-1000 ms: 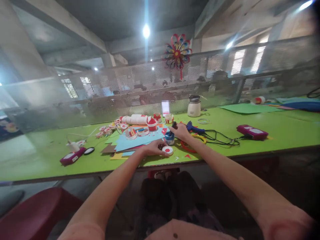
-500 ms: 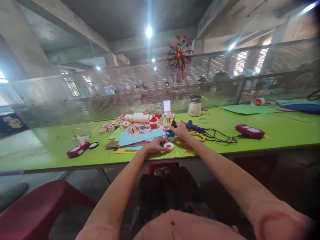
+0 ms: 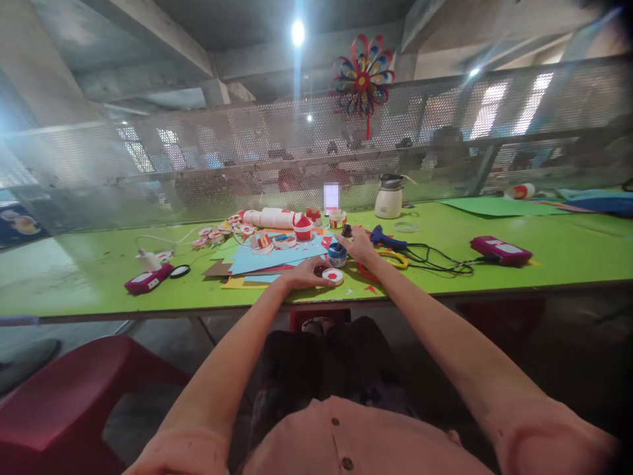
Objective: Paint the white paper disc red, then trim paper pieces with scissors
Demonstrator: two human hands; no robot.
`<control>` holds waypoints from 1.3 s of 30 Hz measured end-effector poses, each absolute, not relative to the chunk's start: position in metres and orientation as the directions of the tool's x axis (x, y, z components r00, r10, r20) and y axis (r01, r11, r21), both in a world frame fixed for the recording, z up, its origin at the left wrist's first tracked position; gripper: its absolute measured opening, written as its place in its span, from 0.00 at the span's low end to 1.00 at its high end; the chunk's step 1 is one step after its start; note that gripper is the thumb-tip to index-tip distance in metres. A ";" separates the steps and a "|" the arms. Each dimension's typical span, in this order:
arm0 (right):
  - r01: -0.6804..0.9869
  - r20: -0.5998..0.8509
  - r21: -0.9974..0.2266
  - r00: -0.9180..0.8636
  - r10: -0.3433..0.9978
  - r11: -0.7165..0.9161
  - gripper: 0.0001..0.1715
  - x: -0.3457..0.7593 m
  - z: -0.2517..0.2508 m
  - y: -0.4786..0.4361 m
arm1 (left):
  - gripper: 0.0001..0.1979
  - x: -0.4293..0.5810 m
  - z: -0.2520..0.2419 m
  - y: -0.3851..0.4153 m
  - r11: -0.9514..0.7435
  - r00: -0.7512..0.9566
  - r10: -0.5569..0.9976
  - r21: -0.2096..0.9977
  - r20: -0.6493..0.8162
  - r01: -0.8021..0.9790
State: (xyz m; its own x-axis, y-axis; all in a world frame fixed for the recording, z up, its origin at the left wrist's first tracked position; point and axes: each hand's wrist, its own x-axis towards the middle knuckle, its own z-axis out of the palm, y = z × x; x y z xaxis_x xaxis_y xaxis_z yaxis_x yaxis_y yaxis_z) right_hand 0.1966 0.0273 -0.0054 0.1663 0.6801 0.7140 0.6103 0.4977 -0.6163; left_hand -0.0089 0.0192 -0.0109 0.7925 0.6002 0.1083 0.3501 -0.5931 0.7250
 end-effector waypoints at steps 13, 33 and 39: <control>0.243 0.585 -0.803 0.500 0.639 0.544 0.28 0.210 0.011 0.013 | 0.27 -0.009 -0.008 0.014 -0.555 0.785 0.612 0.761 0.101 0.335; 0.115 0.471 -0.876 0.412 0.780 0.469 0.15 0.179 -0.005 -0.022 | 0.26 -0.008 -0.013 0.019 -0.536 0.770 0.629 0.777 0.107 0.330; 0.266 0.545 -0.836 0.293 0.785 0.481 0.15 0.172 -0.012 -0.031 | 0.26 -0.009 -0.008 0.016 -0.579 0.760 0.638 0.727 0.124 0.368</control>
State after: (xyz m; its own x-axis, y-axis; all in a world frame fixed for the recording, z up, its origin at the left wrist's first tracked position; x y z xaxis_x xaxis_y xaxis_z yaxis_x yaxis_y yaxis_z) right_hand 0.1720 -0.0309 -0.0117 0.2935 0.7853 0.5452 0.2657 0.4808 -0.8356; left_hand -0.0088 0.0164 -0.0085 0.7602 0.6378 0.1238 0.3677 -0.5794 0.7274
